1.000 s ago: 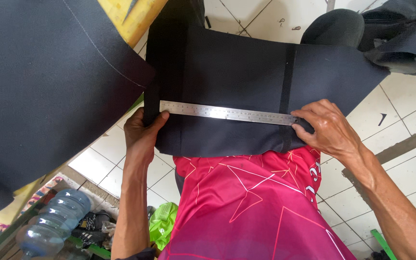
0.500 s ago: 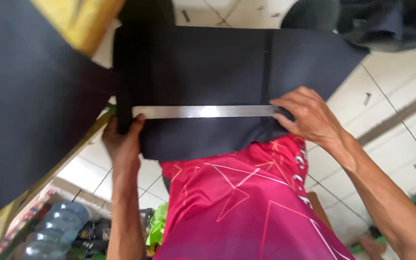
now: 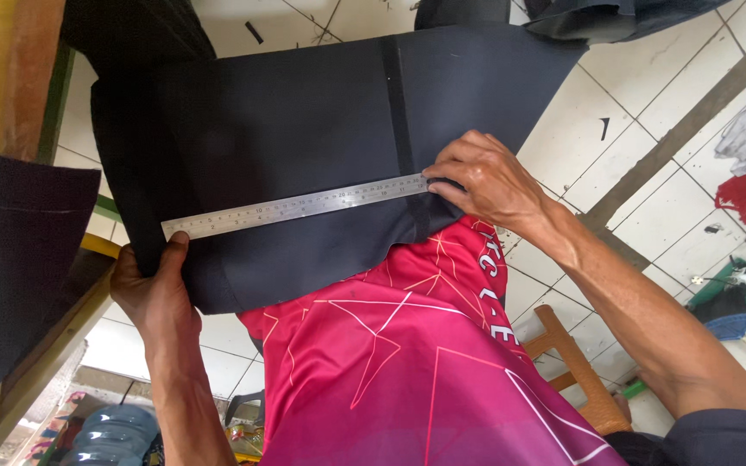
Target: The person organizes pieces of black synthetic fabric on a table, uses a metal ruler and a small pointed tool to mark straight lines on the material, and then carries a larger pre-sewn fabric section across the room to check its size against the workspace.
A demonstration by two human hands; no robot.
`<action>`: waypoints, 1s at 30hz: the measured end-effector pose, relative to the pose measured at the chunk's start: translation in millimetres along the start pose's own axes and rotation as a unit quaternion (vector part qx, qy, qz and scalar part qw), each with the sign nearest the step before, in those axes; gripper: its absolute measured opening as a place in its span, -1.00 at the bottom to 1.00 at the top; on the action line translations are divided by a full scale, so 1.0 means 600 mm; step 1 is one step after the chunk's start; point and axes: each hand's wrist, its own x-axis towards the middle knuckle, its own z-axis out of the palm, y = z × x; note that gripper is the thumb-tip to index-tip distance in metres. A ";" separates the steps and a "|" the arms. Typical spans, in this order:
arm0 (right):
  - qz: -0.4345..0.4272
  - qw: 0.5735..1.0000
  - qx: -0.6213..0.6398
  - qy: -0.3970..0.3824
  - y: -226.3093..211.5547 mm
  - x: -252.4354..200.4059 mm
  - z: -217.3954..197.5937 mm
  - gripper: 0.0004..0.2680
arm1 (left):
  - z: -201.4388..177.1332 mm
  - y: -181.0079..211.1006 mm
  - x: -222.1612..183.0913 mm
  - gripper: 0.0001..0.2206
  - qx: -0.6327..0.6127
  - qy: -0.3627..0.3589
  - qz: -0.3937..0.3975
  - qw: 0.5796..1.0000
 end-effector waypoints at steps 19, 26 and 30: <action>0.006 1.000 -0.010 -0.011 -0.002 0.007 -0.007 -0.90 | 0.018 0.064 -0.027 -0.78 -0.006 -0.002 -0.004 1.000; 0.023 1.000 0.013 -0.009 -0.002 0.005 -0.005 -0.85 | 0.012 0.012 -0.003 -0.78 0.002 0.002 -0.008 1.000; 0.026 1.000 0.003 -0.014 -0.018 0.019 -0.007 -0.76 | 0.006 0.041 -0.015 -0.79 0.011 0.011 -0.023 1.000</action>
